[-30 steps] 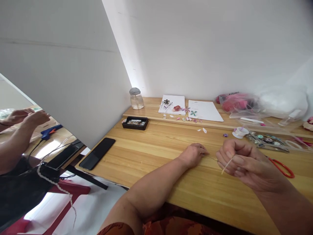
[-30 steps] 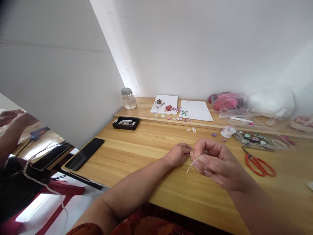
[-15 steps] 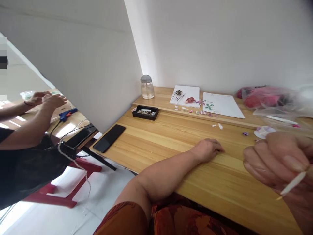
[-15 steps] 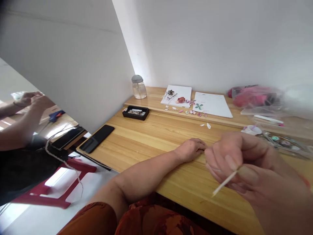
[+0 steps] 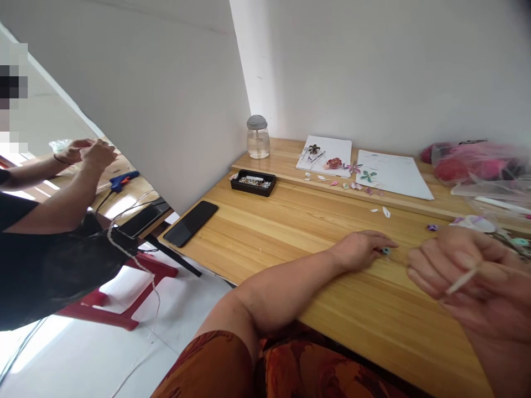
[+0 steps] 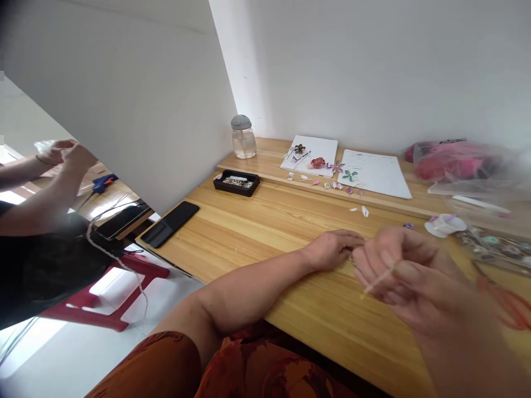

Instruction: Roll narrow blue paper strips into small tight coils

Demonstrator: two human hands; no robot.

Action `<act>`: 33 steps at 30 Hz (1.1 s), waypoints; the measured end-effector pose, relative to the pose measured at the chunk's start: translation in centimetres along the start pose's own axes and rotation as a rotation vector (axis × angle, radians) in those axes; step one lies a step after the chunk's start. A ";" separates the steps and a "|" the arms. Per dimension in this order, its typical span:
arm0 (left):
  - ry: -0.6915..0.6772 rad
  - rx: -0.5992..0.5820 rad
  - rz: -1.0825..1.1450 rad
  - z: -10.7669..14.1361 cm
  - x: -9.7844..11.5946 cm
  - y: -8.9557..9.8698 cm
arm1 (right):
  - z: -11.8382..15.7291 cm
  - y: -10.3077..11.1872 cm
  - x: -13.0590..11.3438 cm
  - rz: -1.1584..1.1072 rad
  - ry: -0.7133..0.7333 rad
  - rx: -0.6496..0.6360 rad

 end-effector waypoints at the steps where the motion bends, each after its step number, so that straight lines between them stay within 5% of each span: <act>1: 0.003 0.039 0.016 0.0 -0.2 0.0 | -0.4 -0.2 0.2 -0.082 -0.044 -0.001; 3: 0.071 0.166 0.033 0.2 -0.7 0.5 | -1.2 0.2 0.8 -0.171 -0.045 0.064; 6: 0.357 0.348 0.105 0.5 -2.0 1.8 | -1.9 2.2 2.3 -0.259 -0.059 0.208; 11: 0.637 0.412 0.410 0.5 -2.9 3.4 | -2.2 5.1 4.3 -0.323 -0.074 0.368; 18: 0.712 0.409 0.836 0.7 -0.1 5.1 | -2.3 6.0 5.7 -0.190 -0.067 0.453; 23: 0.646 0.351 0.801 0.4 1.7 7.4 | -2.3 5.9 6.3 -0.076 -0.051 0.505; 33: 0.673 0.282 0.744 2.4 -0.9 6.8 | -2.4 5.6 7.1 0.056 -0.131 0.551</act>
Point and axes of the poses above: each hand's wrist, its own z-axis away from the middle knuckle, its own y-axis out of the back of the hand, x = y × z, the point moved 2 cm from there along -z, towards the middle knuckle, and after that the axes turned 15 degrees about -z, right-handed, at the moved point
